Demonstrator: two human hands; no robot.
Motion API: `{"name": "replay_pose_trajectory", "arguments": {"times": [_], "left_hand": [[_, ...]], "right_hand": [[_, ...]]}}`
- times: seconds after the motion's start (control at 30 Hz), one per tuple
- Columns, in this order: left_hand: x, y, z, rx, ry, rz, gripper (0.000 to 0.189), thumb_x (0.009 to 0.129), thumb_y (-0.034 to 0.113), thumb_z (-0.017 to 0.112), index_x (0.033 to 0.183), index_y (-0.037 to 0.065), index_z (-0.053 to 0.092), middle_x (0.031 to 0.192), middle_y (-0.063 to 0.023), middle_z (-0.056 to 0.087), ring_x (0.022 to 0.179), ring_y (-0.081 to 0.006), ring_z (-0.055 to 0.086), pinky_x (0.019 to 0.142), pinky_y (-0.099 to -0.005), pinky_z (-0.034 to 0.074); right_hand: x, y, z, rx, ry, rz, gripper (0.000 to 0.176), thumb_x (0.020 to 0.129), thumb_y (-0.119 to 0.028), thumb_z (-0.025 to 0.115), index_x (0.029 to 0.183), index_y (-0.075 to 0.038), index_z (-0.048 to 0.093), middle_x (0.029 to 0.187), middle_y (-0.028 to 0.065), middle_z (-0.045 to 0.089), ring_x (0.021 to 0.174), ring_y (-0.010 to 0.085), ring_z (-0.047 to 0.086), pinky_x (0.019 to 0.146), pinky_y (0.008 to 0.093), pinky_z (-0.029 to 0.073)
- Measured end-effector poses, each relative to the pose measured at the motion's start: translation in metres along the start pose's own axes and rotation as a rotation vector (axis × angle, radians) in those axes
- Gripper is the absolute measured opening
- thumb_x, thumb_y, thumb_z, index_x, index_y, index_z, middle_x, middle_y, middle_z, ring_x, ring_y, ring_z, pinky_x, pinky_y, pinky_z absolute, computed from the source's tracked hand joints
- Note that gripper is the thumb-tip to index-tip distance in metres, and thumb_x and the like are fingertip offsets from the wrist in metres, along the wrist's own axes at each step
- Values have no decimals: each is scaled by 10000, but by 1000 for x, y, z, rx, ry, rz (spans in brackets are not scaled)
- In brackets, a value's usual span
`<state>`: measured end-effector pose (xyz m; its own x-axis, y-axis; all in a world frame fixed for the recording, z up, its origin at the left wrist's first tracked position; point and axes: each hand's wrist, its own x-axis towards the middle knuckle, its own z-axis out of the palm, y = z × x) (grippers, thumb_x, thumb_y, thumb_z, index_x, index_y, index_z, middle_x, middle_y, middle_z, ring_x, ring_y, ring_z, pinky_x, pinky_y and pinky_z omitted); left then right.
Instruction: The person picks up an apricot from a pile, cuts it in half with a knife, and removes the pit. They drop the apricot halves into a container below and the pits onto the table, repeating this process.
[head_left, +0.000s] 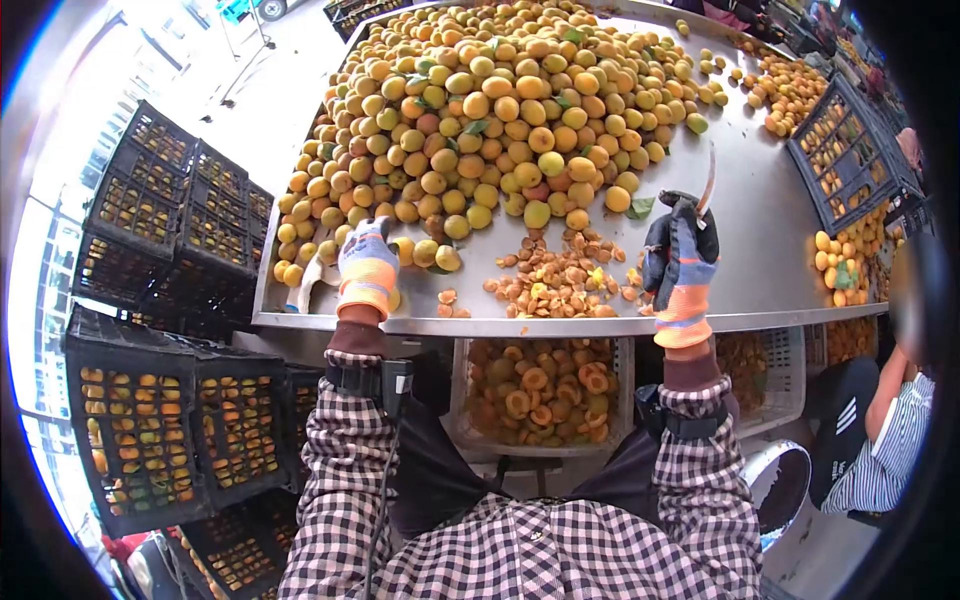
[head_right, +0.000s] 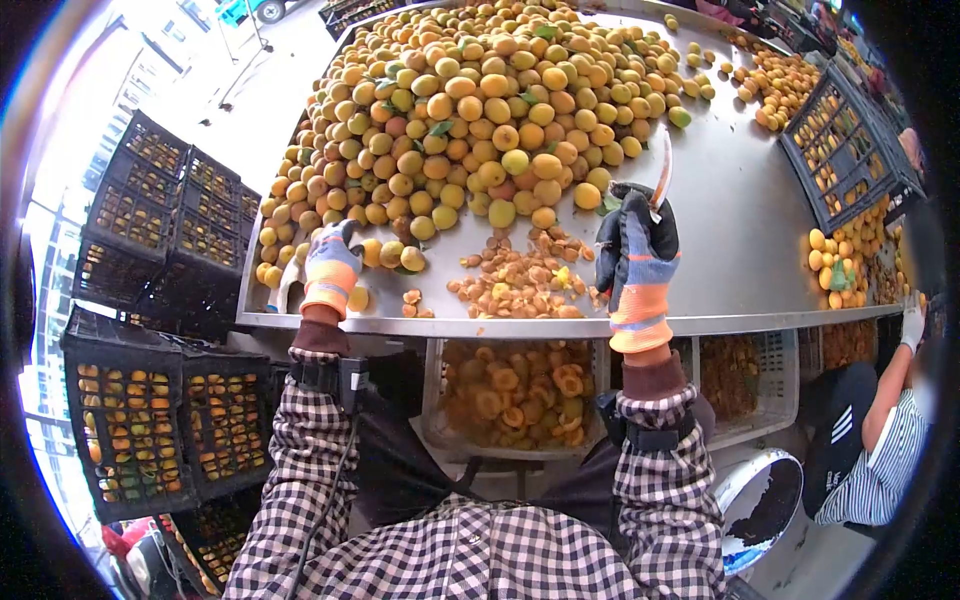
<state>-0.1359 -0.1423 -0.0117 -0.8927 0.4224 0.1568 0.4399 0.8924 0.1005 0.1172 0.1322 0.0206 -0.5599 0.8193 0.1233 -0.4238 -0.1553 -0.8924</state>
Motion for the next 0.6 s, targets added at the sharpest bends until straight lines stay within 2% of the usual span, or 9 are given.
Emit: {"name": "replay_pose_trajectory", "arguments": {"times": [0.1, 0.27, 0.4, 0.47, 0.5, 0.53, 0.6], "left_hand": [[6, -12, 25, 66, -157, 122, 420, 739, 70, 657, 1150, 151, 642, 1147, -111, 638, 1102, -308, 576, 950, -380, 461], [4, -9, 31, 33, -86, 170, 451, 692, 85, 707, 1132, 151, 635, 1095, -123, 641, 1068, -325, 581, 934, -398, 454], [-9, 0, 30, -1, -64, 184, 479, 669, 112, 742, 1127, 149, 606, 1076, -122, 649, 1060, -336, 580, 944, -417, 438], [-11, 4, 25, -172, -82, 159, 444, 703, 113, 722, 1130, 149, 603, 1040, -117, 659, 1061, -334, 581, 937, -420, 423], [-7, -4, 31, -328, -36, 176, 450, 706, 80, 717, 1135, 140, 597, 1034, -117, 663, 1054, -350, 585, 900, -417, 455], [-5, -7, 32, -465, 16, 157, 511, 680, 20, 722, 1164, 111, 585, 1081, -130, 647, 1064, -345, 589, 893, -393, 483], [3, -10, 39, -844, 164, 323, 585, 666, -83, 689, 1216, 64, 553, 1161, -73, 601, 1038, -193, 604, 825, -278, 523]], "right_hand": [[-1, 0, 2, -20, -14, 9, 239, 981, -224, 543, 1110, -27, 583, 627, 20, 536, 343, 69, 382, 301, 216, 282], [-6, -3, 7, -103, -14, 87, 223, 989, -234, 526, 1108, -52, 572, 624, 13, 531, 358, 65, 382, 315, 210, 282], [-8, 5, 7, -131, -64, 102, 168, 968, -189, 559, 1096, -82, 576, 637, 10, 556, 357, 63, 398, 316, 205, 287], [-11, 4, 11, -140, -79, 142, 170, 965, -179, 574, 1101, -80, 595, 624, -10, 551, 390, 47, 405, 346, 199, 299], [-13, 3, 11, -151, -88, 185, 172, 961, -169, 588, 1106, -79, 614, 611, -31, 545, 423, 30, 412, 375, 193, 311], [-13, 9, 5, -224, -138, 169, 155, 954, -138, 597, 1088, -66, 626, 665, -47, 570, 522, 13, 455, 452, 179, 348], [-19, 25, 1, -224, -256, 108, 155, 954, -122, 591, 1086, -52, 630, 749, -38, 596, 610, 16, 482, 518, 186, 382]]}}
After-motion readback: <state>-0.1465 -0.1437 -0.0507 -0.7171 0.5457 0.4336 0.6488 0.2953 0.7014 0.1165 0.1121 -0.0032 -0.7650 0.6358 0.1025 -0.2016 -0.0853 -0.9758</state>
